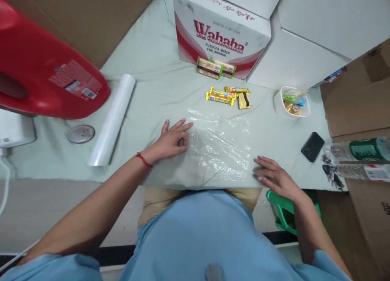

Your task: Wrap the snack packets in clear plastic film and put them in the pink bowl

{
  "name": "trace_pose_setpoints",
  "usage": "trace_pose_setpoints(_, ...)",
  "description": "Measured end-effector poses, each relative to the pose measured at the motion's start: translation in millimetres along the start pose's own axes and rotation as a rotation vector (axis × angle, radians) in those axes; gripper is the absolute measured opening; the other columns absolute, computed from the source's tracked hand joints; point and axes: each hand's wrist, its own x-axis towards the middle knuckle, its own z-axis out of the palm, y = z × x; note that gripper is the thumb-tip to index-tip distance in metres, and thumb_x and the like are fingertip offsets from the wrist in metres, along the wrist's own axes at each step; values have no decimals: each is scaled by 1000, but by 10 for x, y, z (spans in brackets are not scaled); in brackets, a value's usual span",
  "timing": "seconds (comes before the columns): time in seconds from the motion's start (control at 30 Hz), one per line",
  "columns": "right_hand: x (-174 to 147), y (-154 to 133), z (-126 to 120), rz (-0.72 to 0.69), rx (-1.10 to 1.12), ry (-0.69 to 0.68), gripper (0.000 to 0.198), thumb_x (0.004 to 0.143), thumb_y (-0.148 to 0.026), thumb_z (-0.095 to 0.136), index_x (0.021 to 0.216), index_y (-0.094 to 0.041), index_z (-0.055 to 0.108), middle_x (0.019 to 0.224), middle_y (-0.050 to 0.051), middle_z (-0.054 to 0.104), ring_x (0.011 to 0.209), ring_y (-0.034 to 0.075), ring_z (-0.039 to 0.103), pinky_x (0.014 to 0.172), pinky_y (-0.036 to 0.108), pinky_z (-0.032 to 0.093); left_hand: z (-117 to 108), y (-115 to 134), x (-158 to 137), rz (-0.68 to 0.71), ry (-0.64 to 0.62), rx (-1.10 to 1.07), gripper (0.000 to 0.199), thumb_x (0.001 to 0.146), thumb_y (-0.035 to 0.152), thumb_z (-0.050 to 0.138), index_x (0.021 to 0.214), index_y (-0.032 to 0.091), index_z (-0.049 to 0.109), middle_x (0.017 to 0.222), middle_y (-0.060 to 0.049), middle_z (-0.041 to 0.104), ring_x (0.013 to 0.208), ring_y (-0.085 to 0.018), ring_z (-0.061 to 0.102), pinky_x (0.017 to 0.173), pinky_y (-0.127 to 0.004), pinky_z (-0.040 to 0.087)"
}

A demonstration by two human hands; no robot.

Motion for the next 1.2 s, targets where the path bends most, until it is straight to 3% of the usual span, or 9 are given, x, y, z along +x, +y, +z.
trace_pose_setpoints(0.1, 300, -206, -51, -37, 56, 132, 31, 107, -28, 60, 133, -32, 75, 130, 6, 78, 130, 27, 69, 109, 51, 59, -49, -46, 4, 18, -43, -25, 7, 79, 30, 59, 79, 22, 59, 174, -6, 41, 168, -35, 20, 131, -71, -4)
trace_pose_setpoints(0.2, 810, -556, 162, -171, 48, 106, 30, 109, -30, 56, 130, -29, 77, 126, 7, 79, 127, 27, 69, 107, 49, 60, -54, -68, 12, 12, -36, -33, 7, 77, 26, 55, 80, 23, 61, 173, -4, 43, 167, -33, 22, 131, -72, -4)
trace_pose_setpoints(0.43, 1572, -1145, 939, -441, -199, -182, 37, 110, -24, 52, 142, -26, 69, 158, 8, 61, 151, 27, 52, 130, 55, 35, -111, -79, 0, 0, 27, -103, 17, 84, 30, 51, 85, 24, 67, 169, -2, 49, 166, -29, 27, 134, -68, 10)
trace_pose_setpoints(0.57, 1619, -1189, 1082, -449, -247, -245, 42, 109, -23, 52, 150, -28, 62, 170, 6, 47, 157, 28, 44, 131, 58, 30, -162, -27, -17, -85, 263, -194, 21, 87, 27, 47, 88, 25, 68, 162, -2, 58, 163, -27, 33, 134, -55, 30)
trace_pose_setpoints(0.73, 1641, -1223, 1119, -413, -280, -238, 43, 109, -20, 50, 150, -25, 62, 173, 7, 42, 158, 32, 40, 129, 63, 32, -131, 491, -94, -263, 701, -123, 21, 96, 24, 47, 101, 22, 67, 142, -7, 68, 142, -30, 54, 126, -54, 40)
trace_pose_setpoints(0.87, 1704, -1236, 1185, -404, -276, -246, 40, 108, -17, 49, 143, -24, 68, 156, 9, 62, 152, 31, 48, 129, 61, 34, 84, 1057, -51, -82, 601, -221, 23, 96, 24, 46, 97, 23, 69, 133, -7, 70, 128, -24, 65, 112, -45, 55)
trace_pose_setpoints(0.97, 1734, -1215, 1188, -402, -279, -252, 39, 106, -15, 52, 140, -22, 71, 148, 10, 69, 148, 30, 54, 131, 53, 34, 293, 1107, 111, -50, 400, -129, 35, 104, 33, 41, 115, 21, 72, 145, -11, 68, 141, -27, 59, 122, -50, 47)
trace_pose_setpoints(1.07, 1676, -1153, 1124, -418, -220, -239, 41, 106, -17, 54, 145, -23, 67, 152, 10, 66, 150, 31, 52, 131, 58, 32, 425, 820, 210, -124, 316, 131, 48, 108, 37, 34, 141, 22, 66, 166, -13, 52, 162, -33, 36, 133, -68, 15)
trace_pose_setpoints(1.2, 1383, -984, 1024, -419, -132, -225, 48, 111, -24, 51, 159, -27, 54, 168, 7, 49, 160, 24, 41, 134, 55, 29, 472, 414, 109, -110, 258, 265, 57, 110, 42, 29, 164, 34, 44, 177, -9, 34, 165, -32, 30, 131, -73, -4)
